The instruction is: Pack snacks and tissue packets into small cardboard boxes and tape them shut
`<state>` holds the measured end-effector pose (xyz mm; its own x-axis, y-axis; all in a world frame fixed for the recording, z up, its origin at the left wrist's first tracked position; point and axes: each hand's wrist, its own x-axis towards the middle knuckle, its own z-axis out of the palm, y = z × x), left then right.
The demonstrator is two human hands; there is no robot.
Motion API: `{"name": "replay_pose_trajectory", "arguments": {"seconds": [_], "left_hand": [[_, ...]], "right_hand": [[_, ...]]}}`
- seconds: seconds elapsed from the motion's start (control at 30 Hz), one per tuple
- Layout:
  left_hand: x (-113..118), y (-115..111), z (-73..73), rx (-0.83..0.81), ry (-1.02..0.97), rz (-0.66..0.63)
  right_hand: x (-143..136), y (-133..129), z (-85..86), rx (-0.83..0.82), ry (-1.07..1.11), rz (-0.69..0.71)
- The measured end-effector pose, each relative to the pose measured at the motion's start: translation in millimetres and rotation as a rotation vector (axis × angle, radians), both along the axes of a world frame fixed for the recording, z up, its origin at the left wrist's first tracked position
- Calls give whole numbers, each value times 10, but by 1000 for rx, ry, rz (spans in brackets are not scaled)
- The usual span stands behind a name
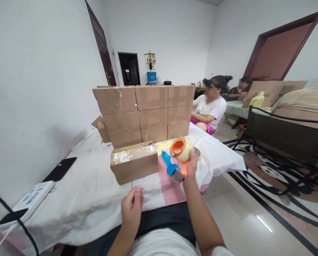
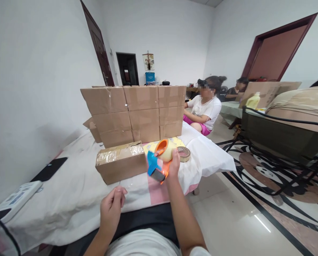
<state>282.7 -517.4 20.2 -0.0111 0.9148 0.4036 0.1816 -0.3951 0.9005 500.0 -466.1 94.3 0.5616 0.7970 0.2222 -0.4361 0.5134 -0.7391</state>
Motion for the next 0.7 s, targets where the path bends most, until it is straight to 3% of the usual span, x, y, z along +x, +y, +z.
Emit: {"name": "replay_pose_trajectory", "arguments": {"seconds": [0.1,0.2,0.33,0.5,0.6,0.7], "left_hand": [[-33,21,23,21,29,19],[-11,24,47,53,68,8],[2,72,56,44,38,8],[-34,163,-12,31,16,17],[-37,180,-51,32,28,4],[-35,166,-52,31,38,-9]], "right_hand": [[374,453,105,87,-258,-113],[588,1015,145,-53,-384,95],[538,1499,-1,-188,-422,262],[383,1549,-248,-281,-415,296],[408,1412,-260,-288,-386,177],[384,1053,-231,-242,-359,13]]}}
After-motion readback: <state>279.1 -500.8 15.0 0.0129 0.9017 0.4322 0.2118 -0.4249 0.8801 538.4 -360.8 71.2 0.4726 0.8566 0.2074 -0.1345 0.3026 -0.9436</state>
